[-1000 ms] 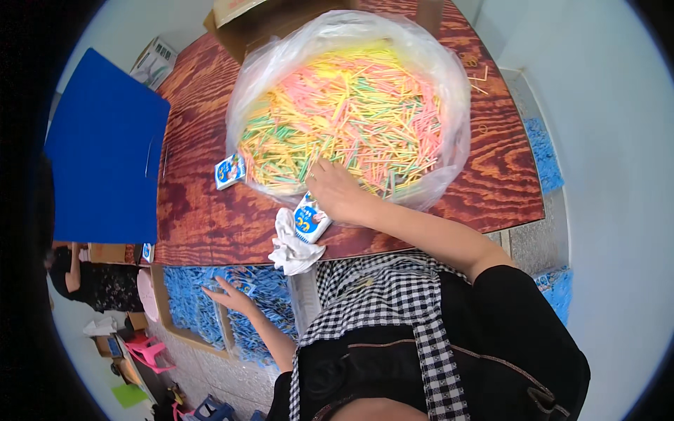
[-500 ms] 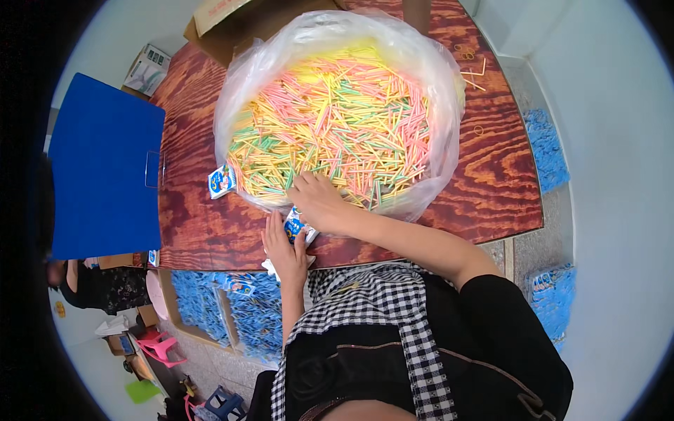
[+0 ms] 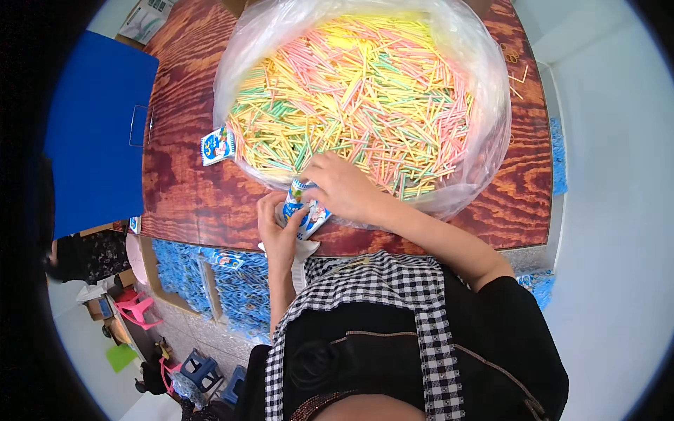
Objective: Manually packaging small colorful plastic sticks into individual plastic packets at a workstation.
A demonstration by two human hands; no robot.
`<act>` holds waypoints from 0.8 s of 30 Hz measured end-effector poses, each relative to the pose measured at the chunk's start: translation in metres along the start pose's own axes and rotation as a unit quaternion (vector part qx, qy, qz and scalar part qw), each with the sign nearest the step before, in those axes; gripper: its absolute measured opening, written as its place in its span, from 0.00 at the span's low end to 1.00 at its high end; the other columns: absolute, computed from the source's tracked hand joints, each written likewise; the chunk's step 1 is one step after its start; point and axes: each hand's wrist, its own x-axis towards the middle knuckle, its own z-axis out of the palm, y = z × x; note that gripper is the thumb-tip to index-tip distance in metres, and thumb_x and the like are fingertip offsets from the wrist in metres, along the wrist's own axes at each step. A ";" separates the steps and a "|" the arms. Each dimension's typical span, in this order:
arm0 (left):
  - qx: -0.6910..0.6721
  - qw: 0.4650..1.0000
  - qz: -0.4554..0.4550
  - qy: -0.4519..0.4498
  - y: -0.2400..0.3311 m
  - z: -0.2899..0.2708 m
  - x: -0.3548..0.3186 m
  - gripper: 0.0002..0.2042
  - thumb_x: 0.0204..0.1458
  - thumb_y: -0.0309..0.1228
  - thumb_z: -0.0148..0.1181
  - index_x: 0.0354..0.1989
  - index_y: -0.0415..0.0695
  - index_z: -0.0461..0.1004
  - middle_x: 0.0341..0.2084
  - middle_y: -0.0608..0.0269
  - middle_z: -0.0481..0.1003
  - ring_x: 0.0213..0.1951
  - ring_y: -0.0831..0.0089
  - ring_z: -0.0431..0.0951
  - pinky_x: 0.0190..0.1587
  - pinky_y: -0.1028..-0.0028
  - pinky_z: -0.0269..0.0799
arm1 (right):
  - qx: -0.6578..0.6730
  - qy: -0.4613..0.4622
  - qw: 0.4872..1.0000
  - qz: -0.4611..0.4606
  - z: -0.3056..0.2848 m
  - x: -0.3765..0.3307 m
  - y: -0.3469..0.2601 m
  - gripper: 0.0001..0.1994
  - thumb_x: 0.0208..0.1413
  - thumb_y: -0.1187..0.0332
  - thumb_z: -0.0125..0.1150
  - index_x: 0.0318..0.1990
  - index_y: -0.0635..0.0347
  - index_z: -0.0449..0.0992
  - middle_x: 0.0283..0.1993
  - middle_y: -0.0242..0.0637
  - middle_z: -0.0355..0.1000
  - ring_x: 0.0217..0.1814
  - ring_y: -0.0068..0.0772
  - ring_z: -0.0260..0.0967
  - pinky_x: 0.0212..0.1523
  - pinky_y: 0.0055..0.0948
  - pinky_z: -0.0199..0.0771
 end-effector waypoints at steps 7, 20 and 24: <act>0.054 0.992 0.114 0.029 0.002 0.002 -0.003 0.20 0.37 0.20 0.67 0.42 0.38 0.70 0.45 0.54 0.69 0.50 0.59 0.68 0.54 0.64 0.62 | 0.030 0.015 0.999 -0.019 0.013 0.000 -0.003 0.11 0.46 0.68 0.63 0.36 0.64 0.74 0.34 0.40 0.68 0.42 0.44 0.65 0.42 0.38 0.66; -0.126 0.988 -0.022 -0.084 0.032 0.003 0.005 0.05 0.48 0.17 0.58 0.32 0.38 0.71 0.29 0.68 0.66 0.31 0.82 0.66 0.34 0.82 0.61 | 0.104 0.028 0.994 0.017 -0.031 -0.008 -0.011 0.07 0.49 0.71 0.59 0.34 0.63 0.72 0.33 0.42 0.68 0.38 0.46 0.68 0.38 0.38 0.68; 0.003 0.999 0.038 -0.031 0.024 0.007 -0.009 0.23 0.44 0.22 0.64 0.50 0.37 0.67 0.44 0.59 0.70 0.49 0.68 0.69 0.54 0.71 0.63 | 0.158 0.034 0.981 0.103 -0.012 -0.005 0.005 0.07 0.51 0.71 0.59 0.34 0.65 0.71 0.26 0.46 0.68 0.28 0.43 0.71 0.31 0.36 0.68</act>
